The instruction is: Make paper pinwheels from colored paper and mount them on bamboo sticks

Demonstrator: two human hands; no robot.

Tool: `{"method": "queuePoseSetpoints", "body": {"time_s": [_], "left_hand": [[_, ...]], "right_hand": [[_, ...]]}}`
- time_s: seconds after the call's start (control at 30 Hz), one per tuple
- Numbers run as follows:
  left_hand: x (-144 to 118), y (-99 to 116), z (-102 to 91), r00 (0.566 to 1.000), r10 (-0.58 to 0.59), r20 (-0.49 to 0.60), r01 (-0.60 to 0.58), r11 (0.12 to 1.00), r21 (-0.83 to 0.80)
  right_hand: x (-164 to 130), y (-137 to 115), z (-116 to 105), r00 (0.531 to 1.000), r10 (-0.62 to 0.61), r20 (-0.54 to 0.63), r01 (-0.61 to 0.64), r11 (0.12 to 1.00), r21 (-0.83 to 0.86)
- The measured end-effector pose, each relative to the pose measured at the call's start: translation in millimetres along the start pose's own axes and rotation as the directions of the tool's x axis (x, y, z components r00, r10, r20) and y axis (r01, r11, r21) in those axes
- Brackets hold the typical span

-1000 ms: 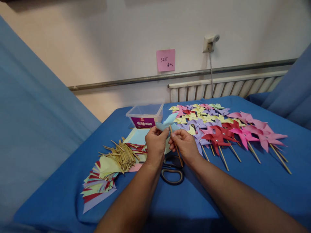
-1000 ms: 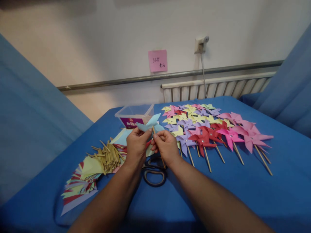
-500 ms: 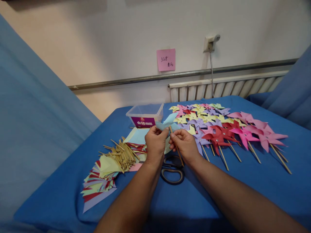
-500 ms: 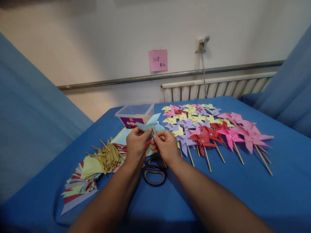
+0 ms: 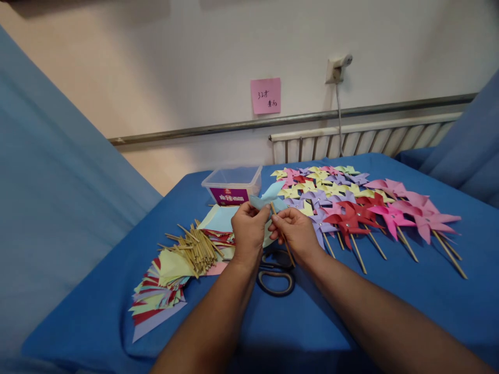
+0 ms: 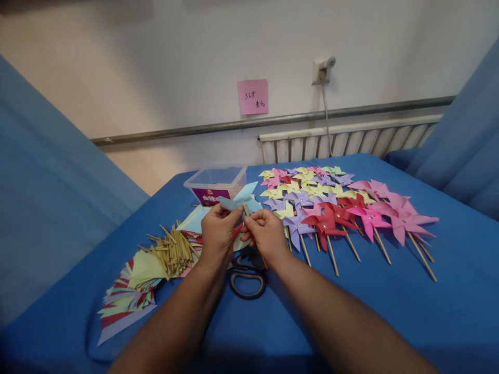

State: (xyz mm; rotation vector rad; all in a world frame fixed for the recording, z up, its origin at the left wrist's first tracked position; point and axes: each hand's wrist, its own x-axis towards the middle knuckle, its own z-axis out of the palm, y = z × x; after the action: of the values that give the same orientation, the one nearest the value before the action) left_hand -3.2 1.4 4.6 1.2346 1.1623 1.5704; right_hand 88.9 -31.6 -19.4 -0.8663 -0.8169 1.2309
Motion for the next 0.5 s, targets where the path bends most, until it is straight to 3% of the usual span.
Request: {"method": "queuePoseSetpoints", "body": {"time_s": [0.5], "left_hand": [[-1.2,-0.9,0.7,0.999,0.044,-0.012,-0.044,0.999,-0.022]], "right_hand": [[2.1,1.9,0.4,1.000,0.024,-0.013,-0.024,1.000,-0.004]]}}
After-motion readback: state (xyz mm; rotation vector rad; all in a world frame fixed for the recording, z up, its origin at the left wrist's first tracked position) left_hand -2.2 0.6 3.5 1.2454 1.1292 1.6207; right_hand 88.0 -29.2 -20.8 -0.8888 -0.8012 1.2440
